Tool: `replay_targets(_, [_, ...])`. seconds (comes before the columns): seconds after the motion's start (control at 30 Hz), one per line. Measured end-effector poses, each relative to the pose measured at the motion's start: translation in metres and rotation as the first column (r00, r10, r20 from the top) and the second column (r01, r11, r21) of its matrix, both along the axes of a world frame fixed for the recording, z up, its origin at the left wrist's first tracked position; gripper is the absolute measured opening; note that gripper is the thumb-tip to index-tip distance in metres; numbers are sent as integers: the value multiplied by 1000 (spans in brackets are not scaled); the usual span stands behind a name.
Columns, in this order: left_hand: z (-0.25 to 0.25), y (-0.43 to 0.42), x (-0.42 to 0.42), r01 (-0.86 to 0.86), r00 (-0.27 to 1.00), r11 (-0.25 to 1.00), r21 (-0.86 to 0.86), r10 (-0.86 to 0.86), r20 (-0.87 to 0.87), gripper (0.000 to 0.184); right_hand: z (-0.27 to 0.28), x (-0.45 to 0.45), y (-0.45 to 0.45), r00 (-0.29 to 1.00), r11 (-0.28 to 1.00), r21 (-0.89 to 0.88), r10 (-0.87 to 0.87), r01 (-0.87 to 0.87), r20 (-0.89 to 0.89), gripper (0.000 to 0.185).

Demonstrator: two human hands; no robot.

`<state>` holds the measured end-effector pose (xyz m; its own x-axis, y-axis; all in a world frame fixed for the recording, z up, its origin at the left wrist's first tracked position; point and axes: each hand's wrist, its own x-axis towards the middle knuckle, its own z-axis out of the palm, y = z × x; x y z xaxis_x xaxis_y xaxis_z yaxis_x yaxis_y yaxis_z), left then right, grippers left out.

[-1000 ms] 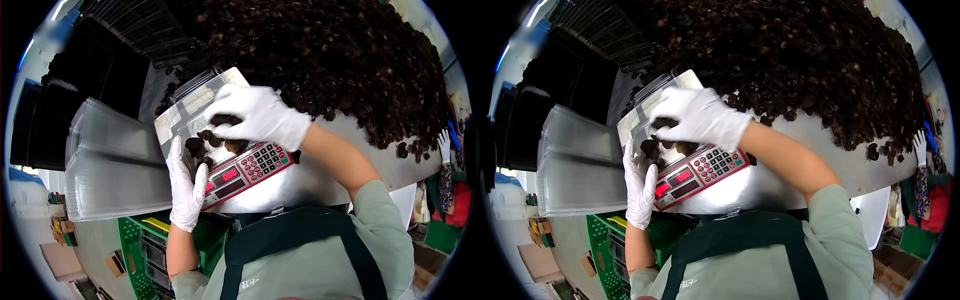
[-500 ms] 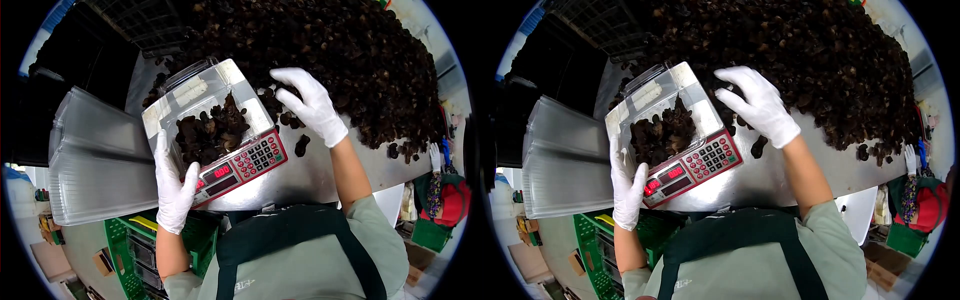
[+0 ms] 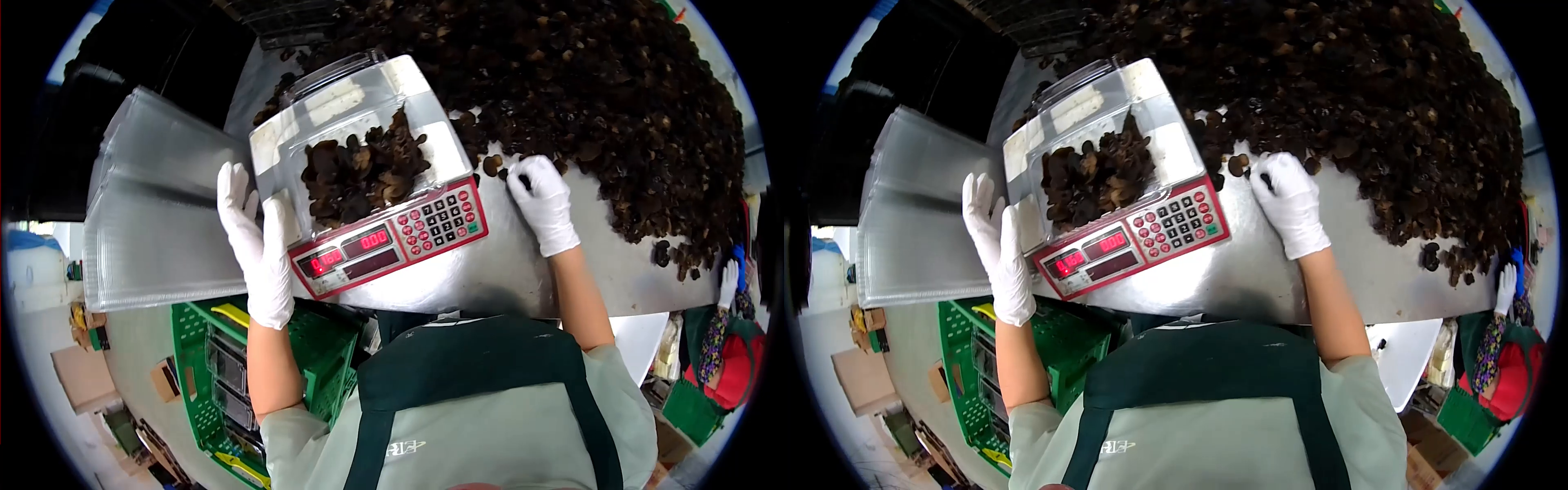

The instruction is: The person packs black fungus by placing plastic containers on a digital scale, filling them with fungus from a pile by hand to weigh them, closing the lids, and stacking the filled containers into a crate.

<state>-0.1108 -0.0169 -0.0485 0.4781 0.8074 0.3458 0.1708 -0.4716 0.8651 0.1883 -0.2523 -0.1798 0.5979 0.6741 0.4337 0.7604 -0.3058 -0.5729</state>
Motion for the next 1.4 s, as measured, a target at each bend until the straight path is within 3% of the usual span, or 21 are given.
replay_targets(0.07, [1, -1, 1, -4, 1000, 1000, -25, 4, 23, 68, 33, -5, 19, 1000, 997, -80, 10, -12, -26, 35])
replay_targets(0.1, [2, -2, 2, -2, 999, 999, -47, 4, 40, 67, 32, -2, 25, 997, 975, -219, 48, -33, 63, 49])
replay_targets(0.13, [2, -2, 1, -6, 999, 999, -44, 8, 42, 67, 22, 1, 32, 981, 942, -330, 123, -68, 148, 47])
replay_targets(0.2, [2, -1, 0, -8, 1000, 1000, -28, 8, -13, 68, 0, -1, 37, 925, 932, -362, 152, -17, 349, 41])
replay_targets(0.27, [3, -1, 0, -1, 1000, 999, -50, 2, 9, 68, -5, 1, 38, 958, 957, -289, 80, 4, 277, 32])
replay_targets(0.33, [-1, 1, -2, 9, 1000, 998, -59, -9, 12, 68, 6, 0, 38, 994, 815, -569, -78, 109, 78, 28])
replay_targets(0.4, [-1, 0, -2, 26, 999, 995, -92, -22, 35, 69, -3, 13, 28, 989, 881, -454, -91, 135, 118, 20])
replay_targets(0.47, [3, -5, 0, 38, 997, 989, -139, -29, 67, 69, -3, 27, 24, 978, 981, -119, -167, 152, -122, 13])
replay_targets(0.5, [3, -6, 1, 39, 997, 988, -149, -29, 68, 70, 1, 31, 25, 914, 976, -10, -205, 216, -349, 13])
replay_targets(0.6, [2, -6, 0, 72, 997, 987, -141, -66, 44, 69, 67, 23, 38, 843, 976, 26, -175, 218, -509, 18])
replay_targets(0.73, [-3, -6, 1, 110, 993, 977, -185, -101, 58, 68, 140, -16, 78, 913, 951, 299, 190, -80, -360, 13])
replay_targets(0.8, [-8, -2, -1, 174, 982, 984, -29, -176, -66, 67, 152, -39, 103, 906, 898, 384, 329, -214, -265, 10])
replay_targets(0.83, [-6, -5, 0, 187, 981, 980, -63, -190, -39, 67, 154, -44, 116, 924, 847, 411, 382, -339, -26, 15])
replay_targets(0.87, [-9, -4, 0, 183, 981, 982, -44, -185, -59, 67, 158, -54, 127, 905, 804, 451, 426, -387, 18, 14])
replay_targets(0.93, [-9, -3, -2, 184, 980, 983, -20, -185, -77, 67, 154, -66, 149, 875, 794, 368, 448, -484, 184, 10])
replay_targets(1.0, [-8, -4, -2, 187, 981, 982, -26, -188, -57, 68, 147, -83, 160, 836, 853, 45, 497, -520, 231, 23])
replay_targets(1.03, [-7, -5, -1, 187, 981, 981, -56, -189, -35, 68, 139, -86, 165, 757, 822, -216, 569, -527, 322, 44])
replay_targets(1.13, [-4, -4, 0, 179, 982, 981, -78, -183, -48, 69, 126, -88, 163, 758, 768, -277, 630, -577, 166, 61])
replay_targets(1.23, [-9, -4, 0, 173, 984, 983, -57, -175, -37, 71, 147, -68, 155, 666, 682, 44, 725, -730, -178, 58])
replay_targets(1.33, [-5, -6, 0, 170, 978, 985, 13, -167, -126, 72, 159, -49, 134, 646, 753, 310, 658, -581, -388, 41])
replay_targets(1.4, [-5, -5, 0, 162, 979, 987, 16, -159, -129, 72, 154, -33, 120, 668, 850, 337, 526, -404, -526, 36])
